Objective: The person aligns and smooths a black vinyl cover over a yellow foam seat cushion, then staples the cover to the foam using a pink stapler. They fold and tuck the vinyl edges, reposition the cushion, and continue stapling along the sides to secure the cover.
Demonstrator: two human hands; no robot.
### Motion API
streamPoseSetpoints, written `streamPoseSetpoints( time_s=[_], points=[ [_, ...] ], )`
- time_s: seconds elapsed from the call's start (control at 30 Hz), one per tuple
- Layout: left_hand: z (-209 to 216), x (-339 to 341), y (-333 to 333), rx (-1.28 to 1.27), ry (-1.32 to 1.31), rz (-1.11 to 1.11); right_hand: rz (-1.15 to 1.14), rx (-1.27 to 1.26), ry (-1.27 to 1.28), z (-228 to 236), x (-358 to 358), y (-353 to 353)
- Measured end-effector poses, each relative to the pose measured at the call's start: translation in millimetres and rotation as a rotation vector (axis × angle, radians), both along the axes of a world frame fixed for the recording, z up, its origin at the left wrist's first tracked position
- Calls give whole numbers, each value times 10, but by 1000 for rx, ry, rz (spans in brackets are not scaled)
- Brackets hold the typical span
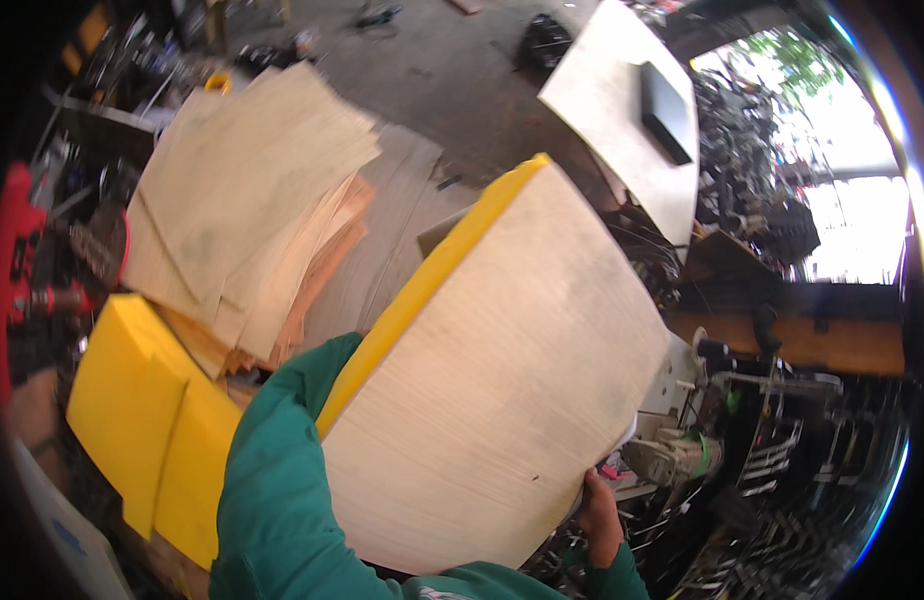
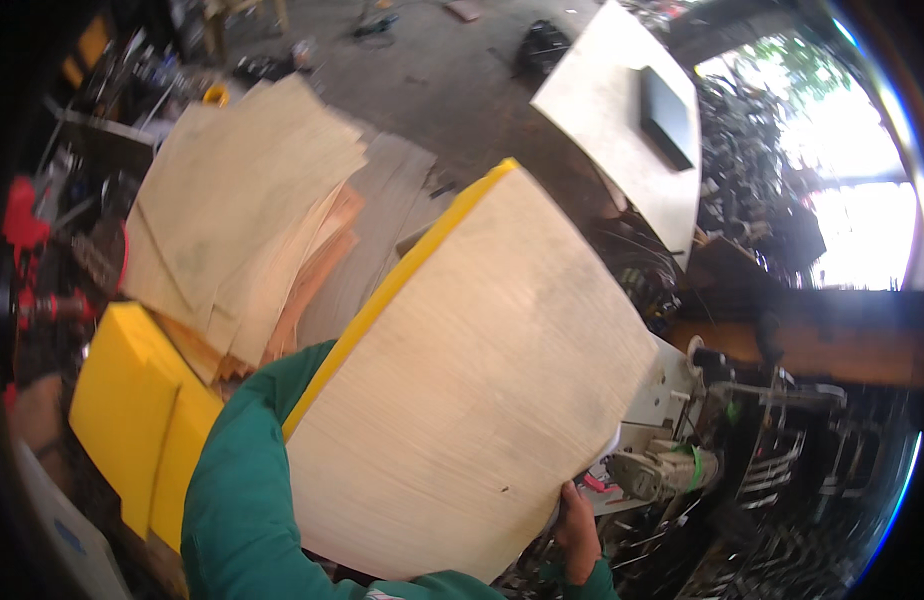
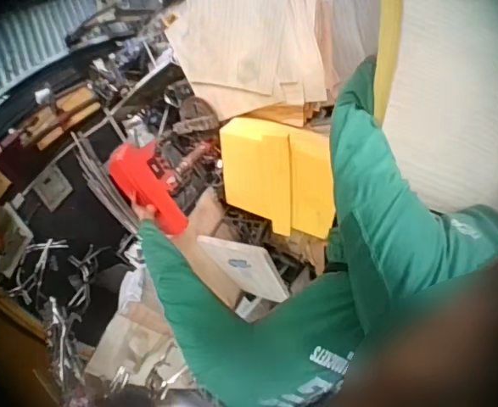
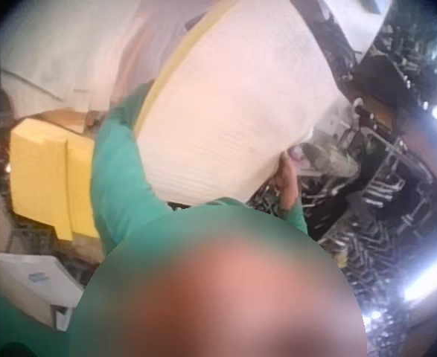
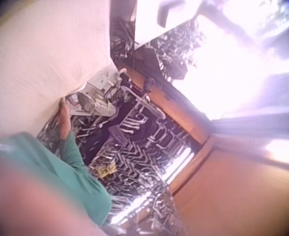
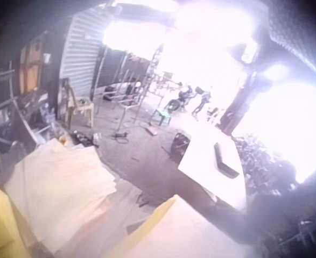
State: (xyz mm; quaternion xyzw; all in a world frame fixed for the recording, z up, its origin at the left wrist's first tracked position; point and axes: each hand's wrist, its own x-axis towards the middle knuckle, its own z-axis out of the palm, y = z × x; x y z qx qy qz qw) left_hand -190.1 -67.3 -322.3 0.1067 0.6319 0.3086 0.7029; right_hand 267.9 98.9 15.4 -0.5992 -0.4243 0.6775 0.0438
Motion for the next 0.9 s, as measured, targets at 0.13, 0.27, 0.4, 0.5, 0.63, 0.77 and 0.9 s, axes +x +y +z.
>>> streamPoseSetpoints(
  time_s=[0.13,0.27,0.4,0.5,0.63,0.77,0.9],
  points=[
    [-308,172,69,43,-116,73,85,-87,-60,129,-51,51],
    [-525,235,128,77,-216,144,109,-136,-71,164,-71,94],
    [-682,62,-108,131,-342,308,101,-124,-67,176,-77,90],
    [-657,-263,-606,185,-409,534,100,-76,-95,194,-88,91],
    [-69,-657,-1296,289,-461,808,173,36,-117,193,-103,108],
    [969,-1066,-1707,360,-496,690,169,45,-177,195,-109,127],
    [1957,-1265,-1741,409,-117,403,146,11,-252,179,-98,164]
  ],
)
